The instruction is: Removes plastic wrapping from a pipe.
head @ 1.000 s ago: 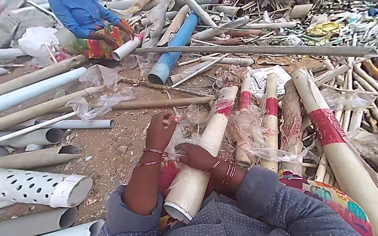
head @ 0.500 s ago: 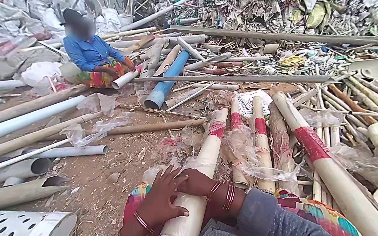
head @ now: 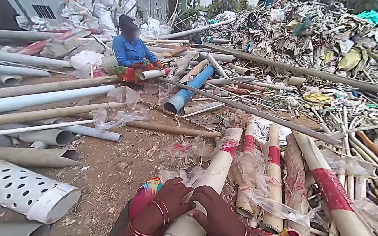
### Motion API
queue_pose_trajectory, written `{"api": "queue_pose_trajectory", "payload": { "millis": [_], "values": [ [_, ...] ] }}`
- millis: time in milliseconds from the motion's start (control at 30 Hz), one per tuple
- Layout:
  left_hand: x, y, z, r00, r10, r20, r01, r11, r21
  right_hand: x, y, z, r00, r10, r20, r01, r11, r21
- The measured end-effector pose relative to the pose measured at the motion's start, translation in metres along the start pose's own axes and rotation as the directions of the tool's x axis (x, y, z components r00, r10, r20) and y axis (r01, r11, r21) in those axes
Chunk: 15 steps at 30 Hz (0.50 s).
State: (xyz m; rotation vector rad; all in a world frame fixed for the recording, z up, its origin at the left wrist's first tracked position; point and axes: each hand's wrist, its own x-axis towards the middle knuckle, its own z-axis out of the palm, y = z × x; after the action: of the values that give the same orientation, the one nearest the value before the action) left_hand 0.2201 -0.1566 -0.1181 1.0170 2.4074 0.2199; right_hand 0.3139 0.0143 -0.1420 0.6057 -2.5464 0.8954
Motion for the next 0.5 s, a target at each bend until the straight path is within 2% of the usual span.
{"api": "queue_pose_trajectory", "payload": {
  "millis": [67, 133, 267, 400, 500],
  "values": [
    [-0.002, 0.003, 0.000, 1.000, -0.005, 0.009, 0.004, 1.000, 0.014, -0.004, -0.018, 0.003, 0.991, -0.112, 0.067, 0.105, 0.990, 0.094],
    [-0.001, 0.004, 0.002, 0.999, -0.015, 0.039, 0.014, 1.000, 0.023, -0.009, -0.035, 0.010, 0.967, -0.169, 0.192, 0.138, 0.977, 0.162],
    [0.001, 0.002, 0.007, 0.999, 0.006, 0.033, -0.006, 1.000, 0.005, -0.014, -0.046, 0.029, 0.914, -0.234, 0.332, 0.244, 0.970, 0.011],
    [0.000, 0.004, 0.006, 0.999, 0.016, 0.028, -0.016, 1.000, 0.013, -0.010, -0.054, 0.033, 0.923, -0.217, 0.318, 0.276, 0.949, -0.153],
    [0.000, 0.005, 0.005, 1.000, -0.008, 0.013, 0.008, 1.000, 0.005, -0.007, -0.058, 0.030, 0.920, -0.222, 0.323, 0.293, 0.937, -0.189]
  ]
}}
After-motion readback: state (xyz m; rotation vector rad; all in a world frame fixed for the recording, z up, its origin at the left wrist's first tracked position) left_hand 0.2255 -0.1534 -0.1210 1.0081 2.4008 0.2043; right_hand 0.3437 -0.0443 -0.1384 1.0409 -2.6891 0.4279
